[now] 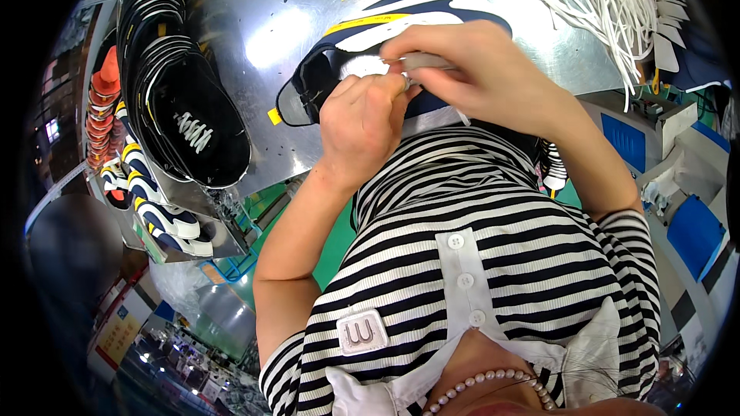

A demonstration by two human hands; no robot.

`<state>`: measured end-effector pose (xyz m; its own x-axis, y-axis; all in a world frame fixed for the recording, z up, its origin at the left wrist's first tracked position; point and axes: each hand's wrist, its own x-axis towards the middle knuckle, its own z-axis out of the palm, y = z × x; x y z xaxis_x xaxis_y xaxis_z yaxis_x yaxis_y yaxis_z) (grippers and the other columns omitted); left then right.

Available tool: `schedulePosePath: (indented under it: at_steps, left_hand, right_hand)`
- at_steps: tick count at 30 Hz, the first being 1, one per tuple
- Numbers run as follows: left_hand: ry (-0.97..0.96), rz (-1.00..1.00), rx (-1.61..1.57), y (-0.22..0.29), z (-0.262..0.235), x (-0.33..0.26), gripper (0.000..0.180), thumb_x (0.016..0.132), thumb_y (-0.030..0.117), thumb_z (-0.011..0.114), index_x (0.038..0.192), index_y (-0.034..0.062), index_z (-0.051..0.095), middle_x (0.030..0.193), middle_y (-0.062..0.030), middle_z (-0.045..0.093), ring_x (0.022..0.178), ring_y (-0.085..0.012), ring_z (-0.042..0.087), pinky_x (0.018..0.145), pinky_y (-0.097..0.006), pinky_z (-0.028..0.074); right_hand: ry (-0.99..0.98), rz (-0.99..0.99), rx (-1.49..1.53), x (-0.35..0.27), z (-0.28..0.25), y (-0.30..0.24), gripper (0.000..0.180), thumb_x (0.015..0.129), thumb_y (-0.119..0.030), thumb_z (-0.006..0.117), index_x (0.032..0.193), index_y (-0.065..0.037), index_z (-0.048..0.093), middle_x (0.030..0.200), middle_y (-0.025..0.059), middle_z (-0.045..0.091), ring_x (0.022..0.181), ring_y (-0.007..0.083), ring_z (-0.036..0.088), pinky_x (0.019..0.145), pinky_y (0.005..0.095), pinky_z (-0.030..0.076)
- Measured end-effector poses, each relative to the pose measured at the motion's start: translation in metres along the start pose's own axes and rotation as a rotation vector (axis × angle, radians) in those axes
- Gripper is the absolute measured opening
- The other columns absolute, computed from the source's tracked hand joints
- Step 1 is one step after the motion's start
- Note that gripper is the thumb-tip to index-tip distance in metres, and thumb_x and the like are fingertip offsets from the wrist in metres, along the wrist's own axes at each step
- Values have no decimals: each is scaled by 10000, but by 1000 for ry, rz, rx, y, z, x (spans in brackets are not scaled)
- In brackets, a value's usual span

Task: The person laces a blue and white sneaker with white shoelaces. They thread the laces through the eyelets, pull them tight, and tie a knot at the top. The person then places the finished shoe on a stack of other shoes.

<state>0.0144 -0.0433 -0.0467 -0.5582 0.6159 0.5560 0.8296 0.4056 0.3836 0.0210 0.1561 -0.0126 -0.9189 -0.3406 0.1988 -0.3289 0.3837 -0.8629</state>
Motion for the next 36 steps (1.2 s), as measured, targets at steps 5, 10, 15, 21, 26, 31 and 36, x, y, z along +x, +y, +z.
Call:
schedulePosePath:
  at_steps: [5,10,15,21,26,31,36]
  left_hand:
    - [-24,53,-20,0,-9,-5,352,773,24,769,995,59,498,754,-67,613,586,-228,566,520,-334,402]
    - [-65,-26,-83,0,-9,-2,285,801,39,739,980,47,518,727,-63,599,572,-238,554,534,-339,410]
    - [-146,-90,-71,-2,-14,2,312,814,94,748,1019,22,524,693,-80,612,601,-265,593,558,-363,454]
    - [-169,-576,-374,1,-22,10,799,822,259,785,1362,-29,272,969,-205,685,860,-346,691,722,-381,538]
    - [16,-798,-347,-1,-9,13,513,835,331,765,1160,8,534,857,-172,668,759,-310,648,681,-388,498]
    - [109,-824,-249,3,-3,17,284,865,142,752,1040,3,576,875,-75,704,747,-81,634,671,-230,505]
    - [181,-785,-273,2,1,14,281,823,121,750,1023,21,580,780,-82,680,689,-149,627,634,-279,491]
  right_hand:
    - [-235,109,-306,4,0,13,188,870,-133,638,1043,-61,647,771,110,683,705,253,664,637,323,497]
    - [11,115,58,2,1,9,197,884,-152,645,1056,-61,677,824,101,711,758,209,694,687,307,531]
    - [513,-23,373,21,-70,9,143,908,-88,654,1027,-25,701,1026,79,719,886,161,694,829,280,541]
    - [144,283,524,18,10,21,137,884,-122,681,967,-13,691,856,21,689,796,80,620,774,223,482]
    - [111,335,446,29,19,23,121,864,-140,692,919,-31,692,794,-4,664,763,63,579,716,224,462]
    - [95,328,564,28,18,20,191,886,-183,685,956,-7,705,813,-13,659,793,61,590,723,233,474]
    - [258,219,374,12,20,15,268,909,-207,672,1095,-18,636,823,30,674,793,120,633,724,258,492]
